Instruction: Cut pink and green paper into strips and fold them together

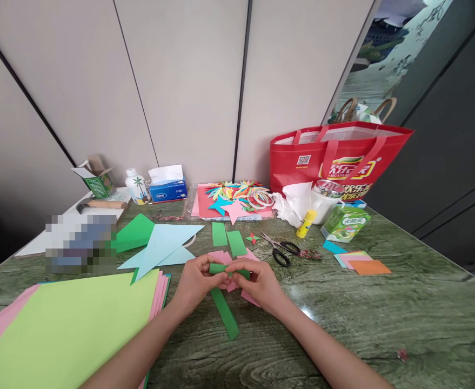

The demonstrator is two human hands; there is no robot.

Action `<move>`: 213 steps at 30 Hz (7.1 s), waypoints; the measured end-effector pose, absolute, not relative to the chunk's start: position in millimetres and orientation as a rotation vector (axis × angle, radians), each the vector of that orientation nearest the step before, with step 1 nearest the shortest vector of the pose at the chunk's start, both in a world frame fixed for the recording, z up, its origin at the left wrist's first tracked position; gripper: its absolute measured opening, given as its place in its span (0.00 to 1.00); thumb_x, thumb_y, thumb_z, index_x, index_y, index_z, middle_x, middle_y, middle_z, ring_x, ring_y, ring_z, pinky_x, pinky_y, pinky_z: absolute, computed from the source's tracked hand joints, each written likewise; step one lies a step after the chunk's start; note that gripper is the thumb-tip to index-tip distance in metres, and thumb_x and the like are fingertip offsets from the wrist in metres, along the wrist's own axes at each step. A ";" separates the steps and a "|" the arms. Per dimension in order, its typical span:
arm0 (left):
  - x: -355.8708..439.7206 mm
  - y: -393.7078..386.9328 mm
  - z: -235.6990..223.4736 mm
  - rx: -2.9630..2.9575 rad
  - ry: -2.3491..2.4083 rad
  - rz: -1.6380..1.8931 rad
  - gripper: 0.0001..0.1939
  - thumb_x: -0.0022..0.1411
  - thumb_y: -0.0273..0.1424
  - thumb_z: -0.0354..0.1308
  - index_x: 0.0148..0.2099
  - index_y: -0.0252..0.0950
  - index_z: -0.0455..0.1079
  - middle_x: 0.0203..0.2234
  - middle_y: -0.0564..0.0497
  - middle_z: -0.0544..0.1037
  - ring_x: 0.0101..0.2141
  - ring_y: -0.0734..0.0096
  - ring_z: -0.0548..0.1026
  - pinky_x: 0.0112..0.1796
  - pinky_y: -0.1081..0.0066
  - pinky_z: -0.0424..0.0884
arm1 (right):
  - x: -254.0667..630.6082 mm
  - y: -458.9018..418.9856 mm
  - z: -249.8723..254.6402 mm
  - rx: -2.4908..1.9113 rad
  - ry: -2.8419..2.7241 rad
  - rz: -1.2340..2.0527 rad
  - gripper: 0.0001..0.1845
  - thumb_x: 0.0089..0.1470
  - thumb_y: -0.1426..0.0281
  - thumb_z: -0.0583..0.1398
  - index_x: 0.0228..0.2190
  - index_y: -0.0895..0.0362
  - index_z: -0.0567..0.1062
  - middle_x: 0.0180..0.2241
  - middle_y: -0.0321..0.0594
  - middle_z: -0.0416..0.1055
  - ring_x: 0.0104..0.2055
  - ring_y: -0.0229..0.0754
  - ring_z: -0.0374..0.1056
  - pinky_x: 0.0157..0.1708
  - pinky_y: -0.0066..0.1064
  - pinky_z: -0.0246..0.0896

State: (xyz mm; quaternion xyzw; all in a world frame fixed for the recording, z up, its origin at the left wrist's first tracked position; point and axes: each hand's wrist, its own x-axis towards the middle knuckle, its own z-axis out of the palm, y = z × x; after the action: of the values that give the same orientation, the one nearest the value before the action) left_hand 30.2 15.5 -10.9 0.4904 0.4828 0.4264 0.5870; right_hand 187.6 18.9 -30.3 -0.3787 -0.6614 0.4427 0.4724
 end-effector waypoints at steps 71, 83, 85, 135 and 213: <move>17.3 20.7 0.9 1.103 0.986 0.972 0.24 0.49 0.39 0.60 0.48 0.33 0.65 0.33 0.45 0.76 0.16 0.80 0.66 0.15 0.78 0.59 | 193.5 16.7 -23.1 -0.763 -1.881 0.426 0.17 0.51 0.78 0.50 0.41 0.54 0.71 0.43 0.45 0.70 0.45 0.42 0.66 0.44 0.35 0.63; 19.3 20.2 3.2 1.003 0.924 1.144 0.25 0.44 0.30 0.64 0.47 0.35 0.66 0.43 0.45 0.74 0.40 0.63 0.72 0.41 0.65 0.68 | 192.3 14.4 -20.9 -0.856 -1.844 0.524 0.07 0.48 0.72 0.57 0.33 0.55 0.66 0.38 0.44 0.67 0.43 0.43 0.64 0.43 0.36 0.59; 20.0 19.3 3.4 1.083 0.948 1.122 0.24 0.43 0.29 0.65 0.45 0.33 0.68 0.42 0.45 0.74 0.41 0.61 0.71 0.42 0.65 0.67 | 192.5 14.6 -21.0 -0.900 -1.834 0.564 0.10 0.46 0.69 0.60 0.31 0.55 0.63 0.39 0.44 0.67 0.43 0.44 0.64 0.42 0.36 0.59; 25.5 17.7 -4.5 1.120 1.024 1.074 0.16 0.43 0.28 0.65 0.38 0.34 0.71 0.31 0.50 0.77 0.33 0.70 0.72 0.36 0.73 0.67 | 189.1 21.2 -36.4 -1.047 -1.620 1.164 0.12 0.46 0.65 0.60 0.33 0.59 0.74 0.27 0.39 0.73 0.23 0.37 0.68 0.23 0.27 0.64; 25.6 17.7 -11.9 0.959 1.039 1.114 0.08 0.43 0.30 0.65 0.27 0.31 0.74 0.22 0.49 0.79 0.23 0.70 0.75 0.31 0.71 0.71 | 185.3 19.0 -33.4 -1.025 -1.580 1.229 0.11 0.50 0.63 0.56 0.24 0.57 0.71 0.20 0.35 0.68 0.19 0.35 0.63 0.20 0.27 0.63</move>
State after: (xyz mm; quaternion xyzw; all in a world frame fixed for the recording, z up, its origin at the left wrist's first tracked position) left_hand 25.6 17.7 -11.9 0.4173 0.4523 0.4849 0.6215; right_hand 185.3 19.0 -33.4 -0.4111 -0.6336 0.4929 0.4319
